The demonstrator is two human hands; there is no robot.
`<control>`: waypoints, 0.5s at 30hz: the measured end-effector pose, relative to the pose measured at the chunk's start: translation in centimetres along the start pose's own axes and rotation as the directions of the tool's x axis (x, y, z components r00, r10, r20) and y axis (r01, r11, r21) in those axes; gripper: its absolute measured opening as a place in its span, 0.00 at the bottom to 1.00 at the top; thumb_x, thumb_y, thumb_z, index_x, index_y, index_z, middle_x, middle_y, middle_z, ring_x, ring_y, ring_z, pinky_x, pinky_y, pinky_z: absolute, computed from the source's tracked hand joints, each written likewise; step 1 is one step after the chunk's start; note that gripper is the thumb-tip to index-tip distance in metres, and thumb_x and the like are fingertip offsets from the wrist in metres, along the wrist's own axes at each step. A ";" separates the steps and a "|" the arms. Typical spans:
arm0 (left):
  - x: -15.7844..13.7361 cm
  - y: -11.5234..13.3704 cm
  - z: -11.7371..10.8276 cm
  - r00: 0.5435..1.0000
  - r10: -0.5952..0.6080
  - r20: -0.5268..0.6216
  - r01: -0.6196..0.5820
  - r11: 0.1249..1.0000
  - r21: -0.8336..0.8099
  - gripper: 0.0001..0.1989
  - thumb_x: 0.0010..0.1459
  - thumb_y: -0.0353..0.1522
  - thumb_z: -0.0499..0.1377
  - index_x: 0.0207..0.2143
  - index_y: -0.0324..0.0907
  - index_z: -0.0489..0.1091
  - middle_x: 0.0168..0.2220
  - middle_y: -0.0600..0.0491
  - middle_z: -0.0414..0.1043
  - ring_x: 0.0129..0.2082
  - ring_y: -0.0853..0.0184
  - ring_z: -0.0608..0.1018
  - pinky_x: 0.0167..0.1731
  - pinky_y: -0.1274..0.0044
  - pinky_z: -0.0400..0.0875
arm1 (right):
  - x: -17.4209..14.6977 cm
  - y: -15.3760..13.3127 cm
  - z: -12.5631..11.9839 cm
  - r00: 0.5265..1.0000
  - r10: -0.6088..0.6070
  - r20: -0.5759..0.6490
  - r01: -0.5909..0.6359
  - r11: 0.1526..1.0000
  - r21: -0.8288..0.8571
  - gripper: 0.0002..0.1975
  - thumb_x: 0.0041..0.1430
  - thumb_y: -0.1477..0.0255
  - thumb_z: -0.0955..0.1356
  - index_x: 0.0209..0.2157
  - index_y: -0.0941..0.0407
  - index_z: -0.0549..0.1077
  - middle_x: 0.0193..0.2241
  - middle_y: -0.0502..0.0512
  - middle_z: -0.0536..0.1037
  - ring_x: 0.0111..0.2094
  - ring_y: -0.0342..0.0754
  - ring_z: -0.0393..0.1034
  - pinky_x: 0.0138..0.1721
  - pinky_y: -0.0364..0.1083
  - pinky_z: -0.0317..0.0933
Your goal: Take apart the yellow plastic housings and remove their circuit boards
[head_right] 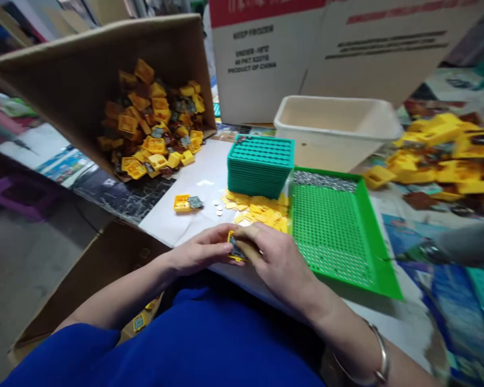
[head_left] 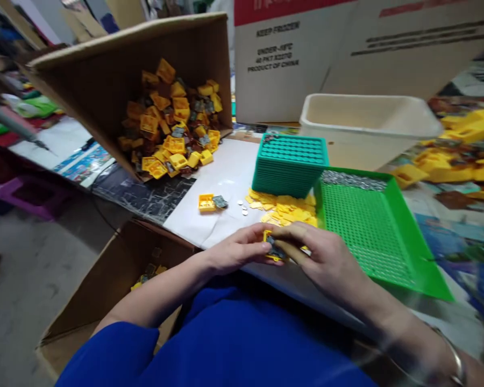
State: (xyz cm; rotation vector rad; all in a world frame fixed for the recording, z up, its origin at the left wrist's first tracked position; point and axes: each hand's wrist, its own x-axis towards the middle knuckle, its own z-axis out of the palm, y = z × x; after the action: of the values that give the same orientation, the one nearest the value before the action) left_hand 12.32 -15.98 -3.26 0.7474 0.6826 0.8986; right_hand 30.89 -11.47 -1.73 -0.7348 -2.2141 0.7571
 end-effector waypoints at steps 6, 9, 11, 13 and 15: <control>-0.6 -0.8 1.3 0.992 0.099 -0.073 -0.097 0.995 0.036 0.12 0.55 0.35 0.64 0.43 0.49 0.75 0.42 0.55 0.76 0.42 0.66 0.79 0.44 0.71 0.74 | -1.3 0.5 1.7 0.977 0.029 -0.210 -0.020 0.999 0.044 0.05 0.60 0.67 0.70 0.31 0.52 0.77 0.35 0.54 0.73 0.36 0.46 0.73 0.35 0.44 0.70; -0.5 -0.9 2.1 0.977 0.133 -0.167 -0.111 0.985 0.135 0.10 0.56 0.31 0.59 0.41 0.49 0.74 0.37 0.56 0.76 0.38 0.66 0.78 0.42 0.71 0.73 | -1.5 0.7 2.6 0.968 0.141 -0.206 -0.117 0.986 0.122 0.06 0.60 0.65 0.70 0.33 0.53 0.75 0.37 0.54 0.72 0.34 0.45 0.72 0.31 0.44 0.69; -0.2 -0.7 2.2 0.978 0.119 -0.174 -0.085 0.978 0.192 0.10 0.54 0.30 0.59 0.40 0.46 0.73 0.35 0.53 0.76 0.36 0.64 0.78 0.40 0.70 0.74 | -1.9 0.4 3.0 0.960 0.158 -0.232 -0.136 0.985 0.109 0.06 0.59 0.65 0.69 0.33 0.53 0.74 0.36 0.54 0.72 0.33 0.45 0.71 0.30 0.44 0.69; -0.1 -0.5 2.1 0.984 0.090 -0.151 -0.057 0.977 0.206 0.12 0.52 0.31 0.60 0.41 0.42 0.72 0.36 0.51 0.76 0.36 0.62 0.78 0.39 0.70 0.75 | -2.8 -0.2 2.5 0.958 0.096 -0.271 -0.095 0.995 0.016 0.03 0.59 0.69 0.69 0.35 0.52 0.74 0.37 0.54 0.72 0.36 0.46 0.71 0.33 0.46 0.70; -0.1 -0.3 2.1 0.989 0.044 -0.142 -0.017 0.982 0.188 0.14 0.53 0.32 0.61 0.44 0.42 0.71 0.40 0.50 0.75 0.39 0.62 0.78 0.41 0.70 0.75 | -4.3 -1.0 0.9 0.910 -0.029 -0.413 -0.044 0.985 -0.167 0.10 0.57 0.72 0.70 0.42 0.47 0.75 0.40 0.53 0.73 0.39 0.49 0.72 0.39 0.51 0.71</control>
State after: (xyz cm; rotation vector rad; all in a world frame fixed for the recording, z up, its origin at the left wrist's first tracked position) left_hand 14.05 -16.78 -2.34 0.8666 0.8962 0.9323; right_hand 32.56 -15.36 -3.40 -0.8979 -1.8994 0.3679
